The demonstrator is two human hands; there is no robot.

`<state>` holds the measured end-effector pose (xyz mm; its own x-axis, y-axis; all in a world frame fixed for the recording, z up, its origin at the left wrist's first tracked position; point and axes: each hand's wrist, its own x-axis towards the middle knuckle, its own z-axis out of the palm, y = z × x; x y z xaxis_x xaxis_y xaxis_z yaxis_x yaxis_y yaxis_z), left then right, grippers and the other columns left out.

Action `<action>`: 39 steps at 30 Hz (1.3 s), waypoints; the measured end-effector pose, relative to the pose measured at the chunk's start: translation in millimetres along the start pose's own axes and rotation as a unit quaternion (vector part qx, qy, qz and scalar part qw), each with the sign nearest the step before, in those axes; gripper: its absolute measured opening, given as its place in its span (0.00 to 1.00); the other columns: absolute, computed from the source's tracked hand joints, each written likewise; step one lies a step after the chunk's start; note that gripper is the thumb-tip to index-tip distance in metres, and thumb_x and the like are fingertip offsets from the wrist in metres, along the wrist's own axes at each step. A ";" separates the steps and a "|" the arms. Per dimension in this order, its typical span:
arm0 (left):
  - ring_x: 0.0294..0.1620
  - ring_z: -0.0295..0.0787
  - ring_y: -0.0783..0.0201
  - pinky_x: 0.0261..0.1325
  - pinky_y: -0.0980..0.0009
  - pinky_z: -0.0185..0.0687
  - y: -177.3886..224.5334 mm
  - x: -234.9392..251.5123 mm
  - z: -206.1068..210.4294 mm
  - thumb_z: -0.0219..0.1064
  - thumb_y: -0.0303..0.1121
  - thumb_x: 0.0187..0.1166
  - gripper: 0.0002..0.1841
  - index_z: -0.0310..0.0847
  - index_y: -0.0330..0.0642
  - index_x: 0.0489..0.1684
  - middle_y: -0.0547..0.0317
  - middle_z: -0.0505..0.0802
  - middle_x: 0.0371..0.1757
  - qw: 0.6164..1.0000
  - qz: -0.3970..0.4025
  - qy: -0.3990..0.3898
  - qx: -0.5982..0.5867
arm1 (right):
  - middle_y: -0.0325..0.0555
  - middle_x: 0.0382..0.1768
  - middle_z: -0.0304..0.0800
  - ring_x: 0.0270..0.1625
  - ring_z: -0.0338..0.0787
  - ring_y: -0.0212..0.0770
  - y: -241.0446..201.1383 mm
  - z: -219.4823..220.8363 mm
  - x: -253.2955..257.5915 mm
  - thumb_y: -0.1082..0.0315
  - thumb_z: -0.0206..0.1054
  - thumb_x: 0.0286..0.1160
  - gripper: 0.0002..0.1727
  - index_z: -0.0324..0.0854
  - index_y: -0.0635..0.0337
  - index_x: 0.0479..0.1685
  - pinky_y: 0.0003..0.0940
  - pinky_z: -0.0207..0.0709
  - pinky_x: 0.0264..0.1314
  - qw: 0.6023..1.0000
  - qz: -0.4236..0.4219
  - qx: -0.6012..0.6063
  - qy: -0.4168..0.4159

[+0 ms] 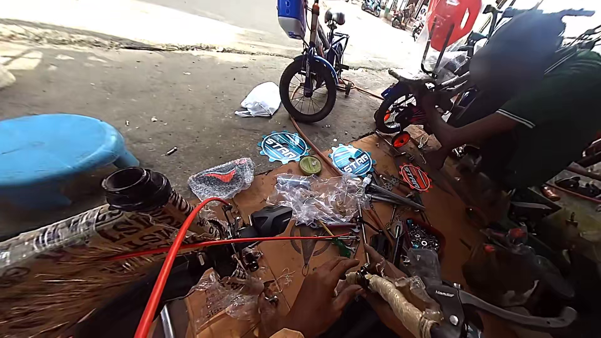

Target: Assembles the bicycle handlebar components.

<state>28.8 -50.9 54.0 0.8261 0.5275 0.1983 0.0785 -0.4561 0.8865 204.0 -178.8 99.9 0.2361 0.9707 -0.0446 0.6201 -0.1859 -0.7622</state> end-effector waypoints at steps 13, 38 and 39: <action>0.55 0.91 0.67 0.64 0.65 0.85 -26.0 -3.8 -13.6 0.50 0.34 0.90 0.19 0.83 0.45 0.71 0.58 0.92 0.61 0.996 -0.044 -0.037 -0.067 | 0.51 0.58 0.92 0.64 0.88 0.36 -24.7 9.9 8.8 0.57 0.77 0.66 0.27 0.87 0.63 0.64 0.32 0.77 0.73 0.998 0.004 0.004 0.070; 0.47 0.97 0.60 0.49 0.57 0.93 -30.4 -16.8 -8.6 0.62 0.37 0.80 0.13 0.96 0.47 0.42 0.59 0.98 0.47 0.957 0.014 0.211 0.198 | 0.46 0.42 0.91 0.41 0.89 0.38 1.2 -7.3 21.5 0.57 0.63 0.84 0.22 0.83 0.64 0.66 0.32 0.85 0.46 0.943 0.098 0.239 0.211; 0.47 0.96 0.64 0.49 0.61 0.93 -29.9 -16.3 -11.3 0.61 0.39 0.81 0.14 0.95 0.47 0.40 0.61 0.98 0.45 0.957 0.005 0.220 0.189 | 0.47 0.41 0.90 0.39 0.88 0.38 1.1 -7.6 22.4 0.58 0.63 0.84 0.21 0.82 0.65 0.66 0.31 0.84 0.45 0.936 0.098 0.264 0.212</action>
<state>6.7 -37.8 29.0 0.5193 0.7349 0.4363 0.3362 -0.6450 0.6862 215.7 -158.5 103.0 0.6518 0.7573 -0.0414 0.1051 -0.1443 -0.9839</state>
